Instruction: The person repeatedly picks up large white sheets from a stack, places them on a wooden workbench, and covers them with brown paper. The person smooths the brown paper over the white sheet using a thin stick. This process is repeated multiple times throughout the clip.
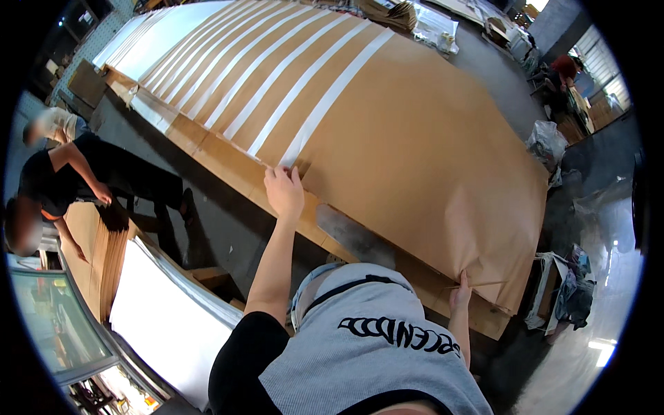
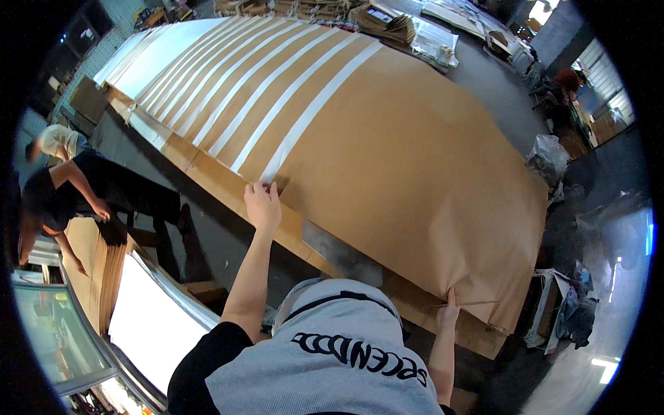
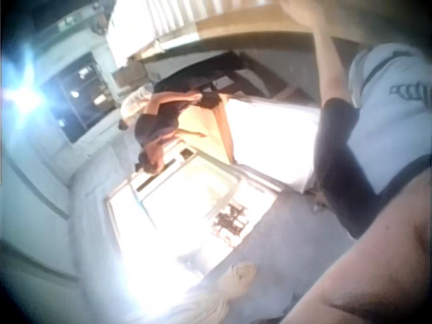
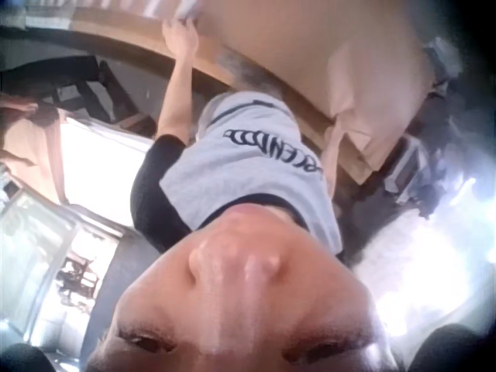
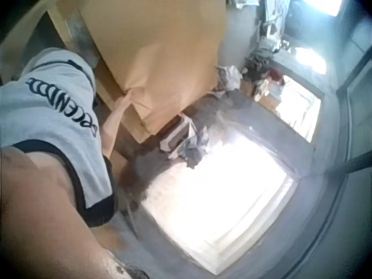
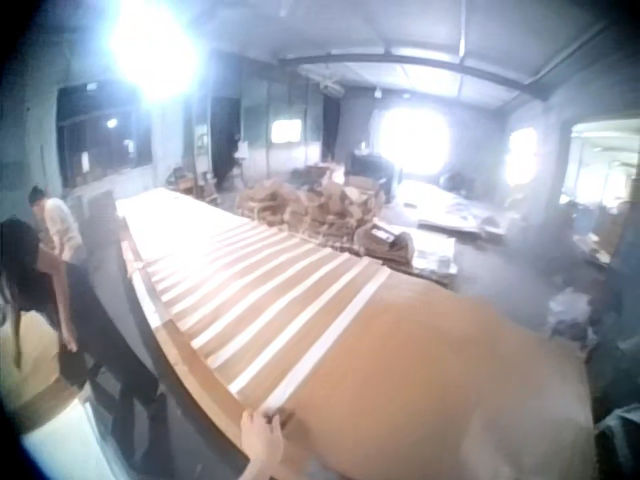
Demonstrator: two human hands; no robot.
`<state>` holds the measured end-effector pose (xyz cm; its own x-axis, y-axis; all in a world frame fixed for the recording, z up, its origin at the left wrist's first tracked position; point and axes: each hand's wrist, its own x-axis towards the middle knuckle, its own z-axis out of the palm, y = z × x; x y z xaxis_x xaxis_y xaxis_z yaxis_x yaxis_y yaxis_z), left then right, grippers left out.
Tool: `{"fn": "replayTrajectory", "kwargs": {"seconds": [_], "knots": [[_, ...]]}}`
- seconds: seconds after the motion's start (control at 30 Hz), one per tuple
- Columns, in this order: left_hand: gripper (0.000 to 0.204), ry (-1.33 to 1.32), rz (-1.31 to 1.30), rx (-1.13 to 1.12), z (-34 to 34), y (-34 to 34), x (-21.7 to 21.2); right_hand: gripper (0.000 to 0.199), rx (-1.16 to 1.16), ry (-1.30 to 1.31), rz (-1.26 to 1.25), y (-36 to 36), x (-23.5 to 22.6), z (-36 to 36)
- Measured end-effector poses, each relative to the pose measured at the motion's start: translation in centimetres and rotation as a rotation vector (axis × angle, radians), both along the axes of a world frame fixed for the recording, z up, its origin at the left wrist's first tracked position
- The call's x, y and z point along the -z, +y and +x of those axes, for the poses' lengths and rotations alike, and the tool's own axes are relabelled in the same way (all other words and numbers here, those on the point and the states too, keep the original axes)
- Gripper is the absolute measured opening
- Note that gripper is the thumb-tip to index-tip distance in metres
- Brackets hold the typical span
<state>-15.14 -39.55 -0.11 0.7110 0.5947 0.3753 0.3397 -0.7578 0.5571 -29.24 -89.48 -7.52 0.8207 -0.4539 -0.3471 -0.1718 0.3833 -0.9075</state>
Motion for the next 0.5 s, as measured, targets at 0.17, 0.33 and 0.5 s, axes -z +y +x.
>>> {"fn": "replayTrajectory", "kwargs": {"seconds": [0.17,0.33,0.5], "knots": [[0.017,0.075,-0.026,0.067,0.3,1.2,0.5,0.041,0.028,-0.058,0.003,1.5,-1.7,0.3],[0.017,0.032,-0.135,0.064,0.4,0.9,0.3,0.047,0.127,0.037,-0.014,2.3,-2.3,0.5],[0.018,0.031,-0.176,0.054,0.4,0.9,0.4,0.05,0.073,0.065,-0.04,3.2,-4.2,0.8]]}}
